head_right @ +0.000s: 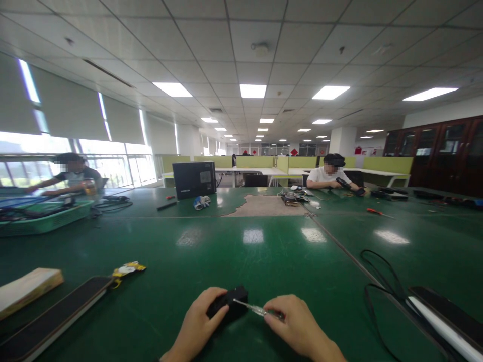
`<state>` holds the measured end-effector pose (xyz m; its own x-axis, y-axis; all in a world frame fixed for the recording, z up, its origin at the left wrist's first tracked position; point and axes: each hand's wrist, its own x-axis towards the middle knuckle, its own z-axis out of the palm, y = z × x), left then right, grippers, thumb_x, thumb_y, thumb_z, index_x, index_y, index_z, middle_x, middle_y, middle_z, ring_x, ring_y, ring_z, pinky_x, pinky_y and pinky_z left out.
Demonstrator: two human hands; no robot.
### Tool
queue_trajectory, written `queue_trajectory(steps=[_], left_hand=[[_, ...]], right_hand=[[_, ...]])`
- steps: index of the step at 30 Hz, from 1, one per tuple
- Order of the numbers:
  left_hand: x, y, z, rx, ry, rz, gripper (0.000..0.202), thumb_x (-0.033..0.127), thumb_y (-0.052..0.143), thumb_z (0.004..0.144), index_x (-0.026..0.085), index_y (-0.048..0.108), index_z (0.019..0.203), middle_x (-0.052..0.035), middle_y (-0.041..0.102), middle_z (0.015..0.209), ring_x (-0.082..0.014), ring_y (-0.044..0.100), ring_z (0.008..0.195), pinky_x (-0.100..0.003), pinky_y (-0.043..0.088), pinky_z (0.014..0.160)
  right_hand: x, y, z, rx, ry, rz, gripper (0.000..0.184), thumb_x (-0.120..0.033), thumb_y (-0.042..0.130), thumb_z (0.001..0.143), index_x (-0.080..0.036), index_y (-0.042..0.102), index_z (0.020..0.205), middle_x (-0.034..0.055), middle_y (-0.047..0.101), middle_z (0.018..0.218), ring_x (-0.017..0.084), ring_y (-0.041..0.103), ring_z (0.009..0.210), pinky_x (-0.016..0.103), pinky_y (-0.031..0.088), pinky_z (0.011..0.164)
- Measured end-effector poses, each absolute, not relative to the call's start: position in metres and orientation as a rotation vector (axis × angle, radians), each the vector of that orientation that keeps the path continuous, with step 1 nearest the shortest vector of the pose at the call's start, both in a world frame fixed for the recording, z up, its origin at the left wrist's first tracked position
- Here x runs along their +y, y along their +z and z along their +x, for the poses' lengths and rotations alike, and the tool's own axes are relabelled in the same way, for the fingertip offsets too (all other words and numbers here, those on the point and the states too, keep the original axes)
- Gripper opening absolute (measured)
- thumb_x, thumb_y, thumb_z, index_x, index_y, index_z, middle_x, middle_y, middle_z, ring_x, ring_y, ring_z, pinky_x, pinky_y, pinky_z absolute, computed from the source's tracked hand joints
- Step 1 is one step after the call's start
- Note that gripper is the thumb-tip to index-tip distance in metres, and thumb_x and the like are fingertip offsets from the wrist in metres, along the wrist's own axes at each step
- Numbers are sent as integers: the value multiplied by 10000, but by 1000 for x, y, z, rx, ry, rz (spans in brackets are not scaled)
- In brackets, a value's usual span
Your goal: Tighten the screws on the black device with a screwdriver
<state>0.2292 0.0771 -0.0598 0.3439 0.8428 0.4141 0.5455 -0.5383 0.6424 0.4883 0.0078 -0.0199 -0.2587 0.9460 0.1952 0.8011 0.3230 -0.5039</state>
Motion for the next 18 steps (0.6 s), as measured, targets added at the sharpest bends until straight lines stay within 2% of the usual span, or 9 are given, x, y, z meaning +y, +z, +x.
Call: queue_trajectory(steps=[11,18], left_hand=[[71,-56,234,1201,1030,2262,208,239,616,836,232,643,1042,-49,642,1085,-225,597,998,-330,492,882],[71,-55,234,1227,1024,2226,214,233,611,830,237,652,1041,-44,642,1103,-226,596,1019,-334,491,896]], right_hand=[[8,-26,488,-2195,432,-1417,217,-322,527,879,-228,722,893,-12,701,776,131,599,700,211,377,667],[6,-22,489,-2196,427,-1483,265,-353,503,886,-221,732,893,11,714,806,151,602,734,225,394,710]])
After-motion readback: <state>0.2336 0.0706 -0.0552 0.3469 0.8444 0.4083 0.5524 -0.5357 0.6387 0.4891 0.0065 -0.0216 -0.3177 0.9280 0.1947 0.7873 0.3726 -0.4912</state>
